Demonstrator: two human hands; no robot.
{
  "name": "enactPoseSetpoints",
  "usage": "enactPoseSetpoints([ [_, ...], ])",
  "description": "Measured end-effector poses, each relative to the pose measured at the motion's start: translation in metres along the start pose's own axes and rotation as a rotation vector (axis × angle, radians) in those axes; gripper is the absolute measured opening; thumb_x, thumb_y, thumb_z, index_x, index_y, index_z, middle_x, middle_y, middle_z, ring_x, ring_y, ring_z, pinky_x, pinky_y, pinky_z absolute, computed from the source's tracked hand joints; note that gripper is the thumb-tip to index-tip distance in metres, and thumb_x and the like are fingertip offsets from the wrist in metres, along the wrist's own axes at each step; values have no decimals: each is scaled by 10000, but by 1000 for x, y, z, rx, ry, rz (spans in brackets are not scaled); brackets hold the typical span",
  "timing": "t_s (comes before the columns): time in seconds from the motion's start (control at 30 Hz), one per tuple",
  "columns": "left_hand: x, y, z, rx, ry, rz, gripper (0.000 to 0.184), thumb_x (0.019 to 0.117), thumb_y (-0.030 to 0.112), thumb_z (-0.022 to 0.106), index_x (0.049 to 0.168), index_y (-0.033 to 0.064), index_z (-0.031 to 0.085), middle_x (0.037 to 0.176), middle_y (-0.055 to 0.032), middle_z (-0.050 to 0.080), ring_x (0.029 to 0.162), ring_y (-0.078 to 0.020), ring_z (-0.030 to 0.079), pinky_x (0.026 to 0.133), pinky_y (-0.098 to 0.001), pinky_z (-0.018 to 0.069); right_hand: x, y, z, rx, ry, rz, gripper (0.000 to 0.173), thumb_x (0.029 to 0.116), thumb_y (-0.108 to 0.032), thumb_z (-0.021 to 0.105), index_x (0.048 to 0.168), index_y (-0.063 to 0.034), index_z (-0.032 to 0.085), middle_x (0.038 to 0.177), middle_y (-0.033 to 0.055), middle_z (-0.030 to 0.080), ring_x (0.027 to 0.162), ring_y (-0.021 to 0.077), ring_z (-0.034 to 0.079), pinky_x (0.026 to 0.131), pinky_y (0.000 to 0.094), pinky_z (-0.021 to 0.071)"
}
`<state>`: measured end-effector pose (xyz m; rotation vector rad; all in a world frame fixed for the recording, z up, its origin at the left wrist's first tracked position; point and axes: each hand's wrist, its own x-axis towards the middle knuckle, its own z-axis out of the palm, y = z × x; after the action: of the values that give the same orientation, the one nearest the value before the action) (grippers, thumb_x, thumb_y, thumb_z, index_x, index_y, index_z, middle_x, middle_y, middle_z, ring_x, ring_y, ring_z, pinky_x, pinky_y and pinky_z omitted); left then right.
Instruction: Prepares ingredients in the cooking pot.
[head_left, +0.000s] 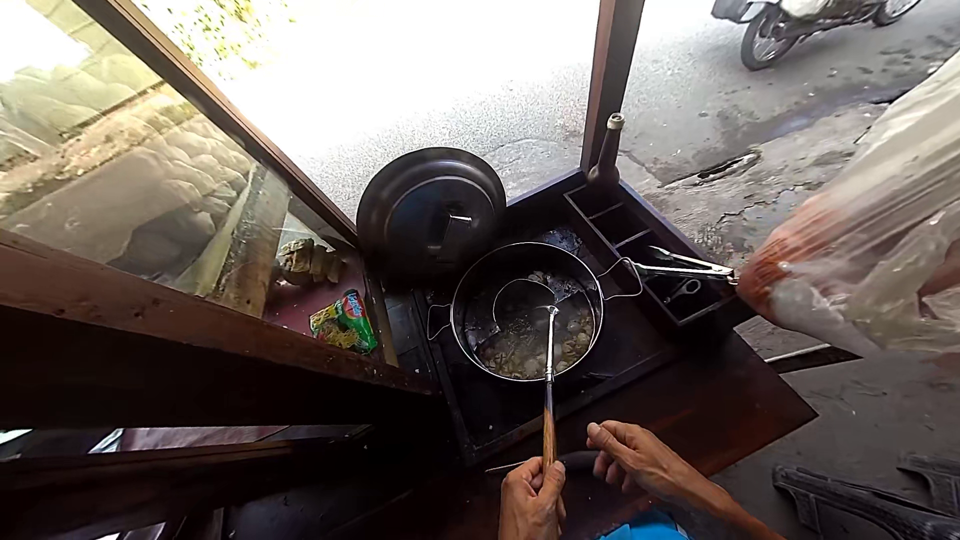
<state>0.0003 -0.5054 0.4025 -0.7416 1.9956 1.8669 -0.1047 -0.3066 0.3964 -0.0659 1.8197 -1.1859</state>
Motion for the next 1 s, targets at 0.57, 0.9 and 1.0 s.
enactPoseSetpoints([
  [0.57,24,58,-36,498,-225,198,537,959,365,625,1394,51,592,942,-25,725,761,-122,673,735,-359,570,19,-66,72,1275,175,225,218,1084,-89,372,1025,9,556,839,119,661,736,177,682,699,314,595],
  [0.9,-13,46,-82,158,-89,163,452,1024,234,579,1394,-25,555,793,6,723,543,-56,618,531,-212,542,93,-108,77,1589,291,53,211,1082,-89,295,927,-74,437,658,35,482,478,99,499,472,208,489],
  [1.0,-25,24,-86,124,-85,123,406,1045,191,540,1376,-44,564,798,-7,726,556,-61,622,546,-216,543,124,-106,72,1557,294,46,223,1080,-99,283,899,-97,413,608,5,435,438,84,447,439,199,446],
])
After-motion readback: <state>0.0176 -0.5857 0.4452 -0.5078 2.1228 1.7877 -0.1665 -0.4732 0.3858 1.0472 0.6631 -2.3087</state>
